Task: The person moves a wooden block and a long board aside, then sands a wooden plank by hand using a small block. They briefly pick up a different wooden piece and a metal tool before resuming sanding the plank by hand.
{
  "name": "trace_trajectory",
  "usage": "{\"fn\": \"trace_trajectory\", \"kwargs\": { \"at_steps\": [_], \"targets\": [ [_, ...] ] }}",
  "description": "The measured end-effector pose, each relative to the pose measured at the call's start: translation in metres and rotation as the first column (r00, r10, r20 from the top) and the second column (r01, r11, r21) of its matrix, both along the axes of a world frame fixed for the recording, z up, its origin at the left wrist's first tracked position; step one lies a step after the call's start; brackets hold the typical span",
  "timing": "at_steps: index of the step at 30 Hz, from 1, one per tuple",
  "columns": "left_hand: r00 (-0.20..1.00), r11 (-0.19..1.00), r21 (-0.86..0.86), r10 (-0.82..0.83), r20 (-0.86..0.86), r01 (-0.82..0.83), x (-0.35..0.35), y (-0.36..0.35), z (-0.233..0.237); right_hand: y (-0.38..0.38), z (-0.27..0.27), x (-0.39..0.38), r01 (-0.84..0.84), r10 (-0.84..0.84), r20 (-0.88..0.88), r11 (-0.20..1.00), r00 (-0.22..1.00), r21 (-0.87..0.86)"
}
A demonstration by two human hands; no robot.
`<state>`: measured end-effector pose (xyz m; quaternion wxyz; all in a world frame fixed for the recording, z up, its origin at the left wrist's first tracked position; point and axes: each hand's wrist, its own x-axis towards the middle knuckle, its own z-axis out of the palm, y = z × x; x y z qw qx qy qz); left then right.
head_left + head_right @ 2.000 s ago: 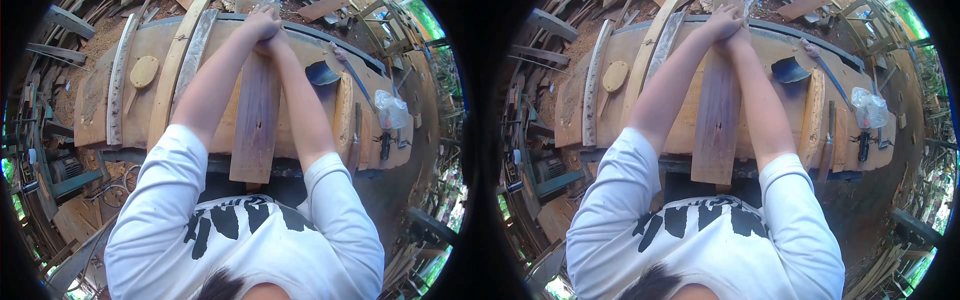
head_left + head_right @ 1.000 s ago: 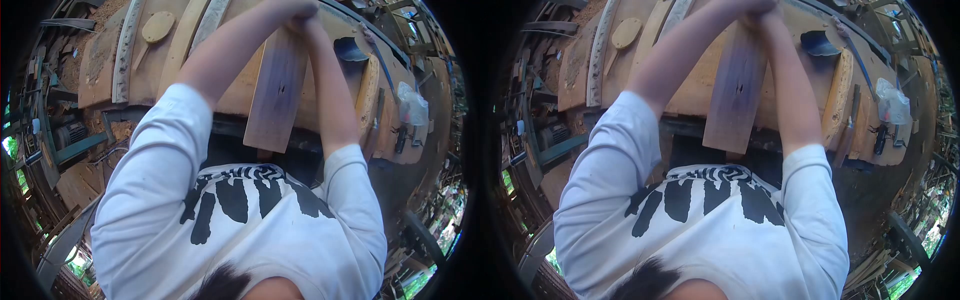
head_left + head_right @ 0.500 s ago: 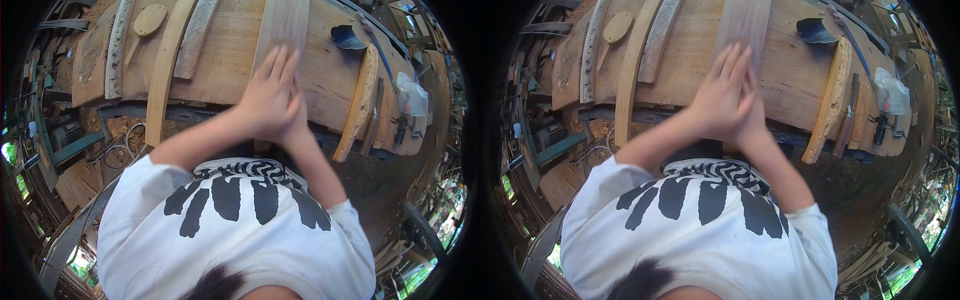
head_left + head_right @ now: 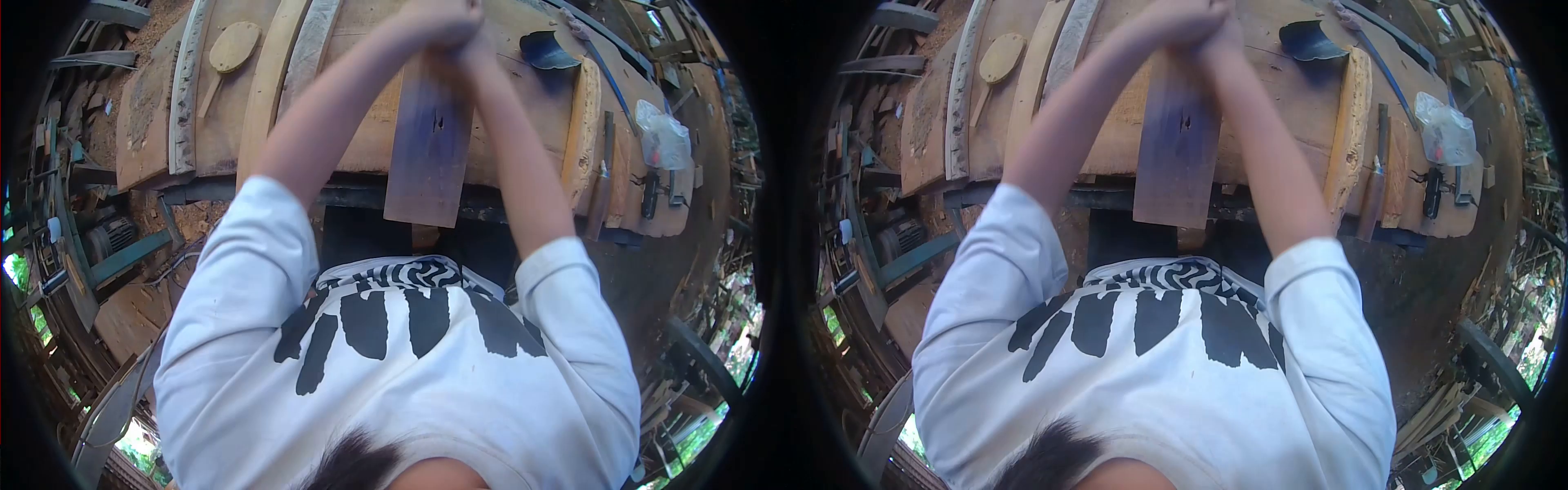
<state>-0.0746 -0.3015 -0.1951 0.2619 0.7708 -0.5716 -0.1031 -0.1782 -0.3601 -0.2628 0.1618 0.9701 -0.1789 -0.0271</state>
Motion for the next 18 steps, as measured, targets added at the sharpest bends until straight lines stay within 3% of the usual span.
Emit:
{"fn": "trace_trajectory", "kwargs": {
  "at_steps": [1,2,3,4,7,8,9,11,13,16,17,18],
  "targets": [
    [0.999,0.999,-0.03,-0.031,0.038,0.033,-0.018,0.03,-0.013,0.049,0.048,-0.014,-0.01,-0.015,0.156,0.987,0.988,0.159],
    [0.999,0.997,-0.081,-0.015,-0.043,0.012,-0.046,0.068,-0.004,0.09,0.075,-0.042,-0.021,0.001,0.154,0.992,0.988,0.127],
    [1.0,0.998,-0.063,-0.001,-0.027,-0.001,-0.071,0.103,0.003,0.12,0.072,-0.07,-0.091,0.003,0.31,0.959,0.951,0.27],
    [0.999,0.994,-0.1,-0.034,0.014,0.036,-0.093,0.138,0.004,0.149,0.08,-0.088,-0.042,-0.046,0.223,0.926,0.974,0.375],
    [0.998,0.998,-0.036,-0.055,-0.031,0.054,-0.149,0.214,0.032,0.222,0.069,-0.14,0.02,-0.024,0.051,0.998,0.998,0.066],
    [0.995,0.998,-0.011,-0.068,-0.067,0.067,-0.157,0.228,0.036,0.235,0.078,-0.154,-0.023,-0.016,0.116,0.946,0.993,0.325],
    [0.995,0.998,0.013,-0.064,-0.076,0.065,-0.161,0.235,0.037,0.24,0.084,-0.159,-0.021,-0.025,0.104,0.907,0.994,0.42],
    [0.999,0.999,-0.006,-0.043,-0.032,0.043,-0.153,0.225,0.035,0.224,0.083,-0.151,-0.092,0.058,0.106,0.934,0.993,0.346],
    [1.0,0.997,-0.077,-0.014,0.003,0.014,-0.127,0.186,0.021,0.188,0.083,-0.125,-0.085,-0.006,0.185,0.874,0.983,0.478],
    [0.99,0.98,-0.176,0.11,0.094,-0.092,-0.06,0.078,-0.01,0.099,0.082,-0.054,-0.068,-0.017,0.254,0.945,0.967,0.321],
    [0.994,0.99,-0.098,0.104,0.024,-0.101,-0.035,0.038,-0.003,0.056,0.078,-0.024,0.02,-0.014,-0.021,0.942,1.0,0.336],
    [0.994,0.992,-0.058,0.11,-0.003,-0.11,-0.002,-0.01,-0.016,-0.019,-0.006,-0.001,0.028,-0.157,0.215,0.862,0.964,0.506]
  ]
}}
